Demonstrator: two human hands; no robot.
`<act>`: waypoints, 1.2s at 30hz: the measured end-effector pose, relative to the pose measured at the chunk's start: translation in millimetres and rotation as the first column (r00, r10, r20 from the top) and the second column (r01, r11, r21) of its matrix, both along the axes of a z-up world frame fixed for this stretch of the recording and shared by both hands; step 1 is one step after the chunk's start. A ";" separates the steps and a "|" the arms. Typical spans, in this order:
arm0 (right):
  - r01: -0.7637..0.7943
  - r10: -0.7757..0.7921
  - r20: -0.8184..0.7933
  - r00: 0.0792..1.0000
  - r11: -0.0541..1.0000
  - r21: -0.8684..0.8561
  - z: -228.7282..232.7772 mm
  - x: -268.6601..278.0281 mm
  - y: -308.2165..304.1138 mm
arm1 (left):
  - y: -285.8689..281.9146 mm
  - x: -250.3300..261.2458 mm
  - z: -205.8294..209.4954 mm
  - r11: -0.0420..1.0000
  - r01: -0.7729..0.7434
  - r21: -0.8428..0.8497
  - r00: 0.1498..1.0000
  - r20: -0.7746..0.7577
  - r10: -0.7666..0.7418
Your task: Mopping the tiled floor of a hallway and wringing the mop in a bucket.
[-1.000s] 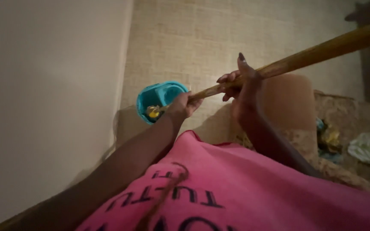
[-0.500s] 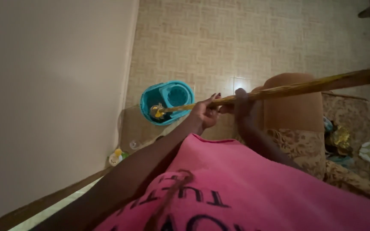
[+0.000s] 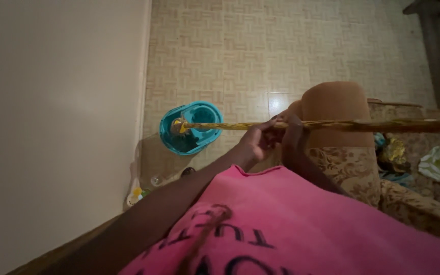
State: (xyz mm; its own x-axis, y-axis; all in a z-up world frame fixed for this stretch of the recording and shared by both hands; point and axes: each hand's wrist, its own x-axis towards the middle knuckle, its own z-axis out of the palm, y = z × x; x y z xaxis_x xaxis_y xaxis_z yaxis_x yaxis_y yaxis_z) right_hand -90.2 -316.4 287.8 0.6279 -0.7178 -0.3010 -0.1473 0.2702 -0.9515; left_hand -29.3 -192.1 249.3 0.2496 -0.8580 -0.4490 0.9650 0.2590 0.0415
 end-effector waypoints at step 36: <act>0.324 -0.329 0.067 0.942 0.943 0.078 38.8 -40.3 -1.2 | -68.0 -18.3 -14.4 0.987 0.149 -0.051 0.987 0.070 -0.146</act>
State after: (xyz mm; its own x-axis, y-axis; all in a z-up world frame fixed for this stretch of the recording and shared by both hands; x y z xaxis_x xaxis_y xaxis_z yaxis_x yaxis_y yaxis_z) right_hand -130.5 -317.7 326.6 0.3859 -0.8678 -0.3131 0.0333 0.3523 -0.9353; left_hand -47.6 -260.1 234.9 0.1457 -0.9109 -0.3861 0.9885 0.1177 0.0954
